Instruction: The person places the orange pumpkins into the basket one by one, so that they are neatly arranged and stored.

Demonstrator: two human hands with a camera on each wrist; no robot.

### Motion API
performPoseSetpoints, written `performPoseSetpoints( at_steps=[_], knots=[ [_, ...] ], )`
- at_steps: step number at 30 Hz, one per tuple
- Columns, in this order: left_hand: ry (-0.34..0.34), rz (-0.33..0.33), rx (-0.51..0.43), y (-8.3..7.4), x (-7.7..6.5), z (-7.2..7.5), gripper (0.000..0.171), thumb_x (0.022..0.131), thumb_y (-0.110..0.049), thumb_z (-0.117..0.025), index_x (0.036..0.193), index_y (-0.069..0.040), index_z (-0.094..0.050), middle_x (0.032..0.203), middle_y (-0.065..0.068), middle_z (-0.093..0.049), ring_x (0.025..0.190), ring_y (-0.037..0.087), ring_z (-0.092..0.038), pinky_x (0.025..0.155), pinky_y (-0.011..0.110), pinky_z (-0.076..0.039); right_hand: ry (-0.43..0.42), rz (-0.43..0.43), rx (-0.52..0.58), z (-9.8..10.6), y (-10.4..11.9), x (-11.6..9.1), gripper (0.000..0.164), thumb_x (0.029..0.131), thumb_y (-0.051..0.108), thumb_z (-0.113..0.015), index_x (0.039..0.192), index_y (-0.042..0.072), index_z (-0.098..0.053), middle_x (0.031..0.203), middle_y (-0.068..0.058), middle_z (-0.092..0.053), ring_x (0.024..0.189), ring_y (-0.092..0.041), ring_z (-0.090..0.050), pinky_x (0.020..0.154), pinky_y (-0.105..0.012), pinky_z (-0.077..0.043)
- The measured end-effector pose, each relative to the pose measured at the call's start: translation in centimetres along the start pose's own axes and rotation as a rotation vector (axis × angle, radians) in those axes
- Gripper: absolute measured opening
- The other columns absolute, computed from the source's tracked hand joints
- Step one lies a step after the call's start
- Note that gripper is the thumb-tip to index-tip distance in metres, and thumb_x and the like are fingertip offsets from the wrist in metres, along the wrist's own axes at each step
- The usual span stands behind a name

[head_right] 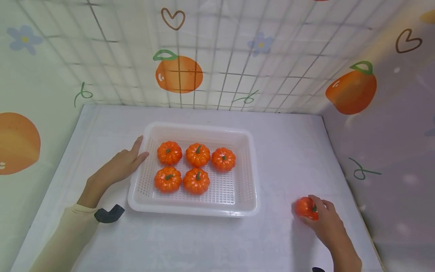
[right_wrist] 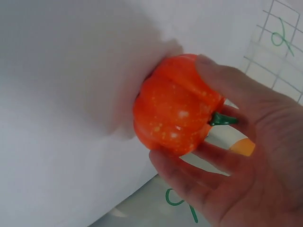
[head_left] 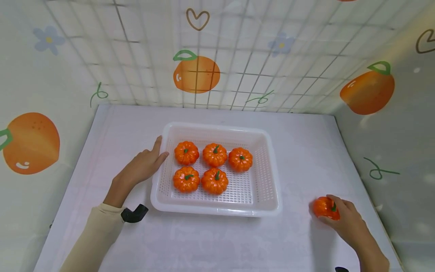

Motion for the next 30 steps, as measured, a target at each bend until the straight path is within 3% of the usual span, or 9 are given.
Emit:
performPoseSetpoints(
  at_steps=[5,13,30],
  knots=[
    [-0.003,0.001,-0.013,0.0,-0.1,0.0,0.079,0.106,-0.048,-0.039,0.160,-0.020,0.010,0.077,0.007,-0.065,0.061,0.016,-0.067,0.058,0.040,-0.058,0.004,0.001,-0.012,0.0,0.0,0.2,0.082,0.088,0.032,-0.077,0.145,-0.005,-0.030,0.130,-0.044,-0.027,0.109,-0.064,-0.038,0.084,-0.076,-0.040],
    [-0.005,0.015,-0.007,-0.1,-0.2,0.1,0.079,0.105,-0.048,-0.039,0.160,-0.019,0.010,0.077,0.007,-0.064,0.061,0.016,-0.067,0.059,0.040,-0.058,-0.048,0.098,-0.027,0.8,0.7,0.2,0.076,0.087,0.025,-0.077,0.143,-0.005,-0.034,0.128,-0.044,-0.030,0.108,-0.065,-0.040,0.080,-0.078,-0.040],
    [0.000,0.017,-0.032,-0.1,-0.2,0.1,0.079,0.105,-0.049,-0.039,0.160,-0.020,0.010,0.079,0.008,-0.066,0.062,0.017,-0.069,0.058,0.039,-0.059,-0.207,0.283,-0.014,4.9,6.7,1.1,0.073,0.085,0.015,-0.079,0.144,-0.002,-0.040,0.132,-0.042,-0.034,0.105,-0.061,-0.045,0.076,-0.070,-0.048]
  ],
)
Point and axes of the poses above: each hand's wrist, its own x-axis towards the middle knuckle, its own z-axis out of the back of the hand, y = z × x, the point moved 2 cm from there along x, towards the middle knuckle
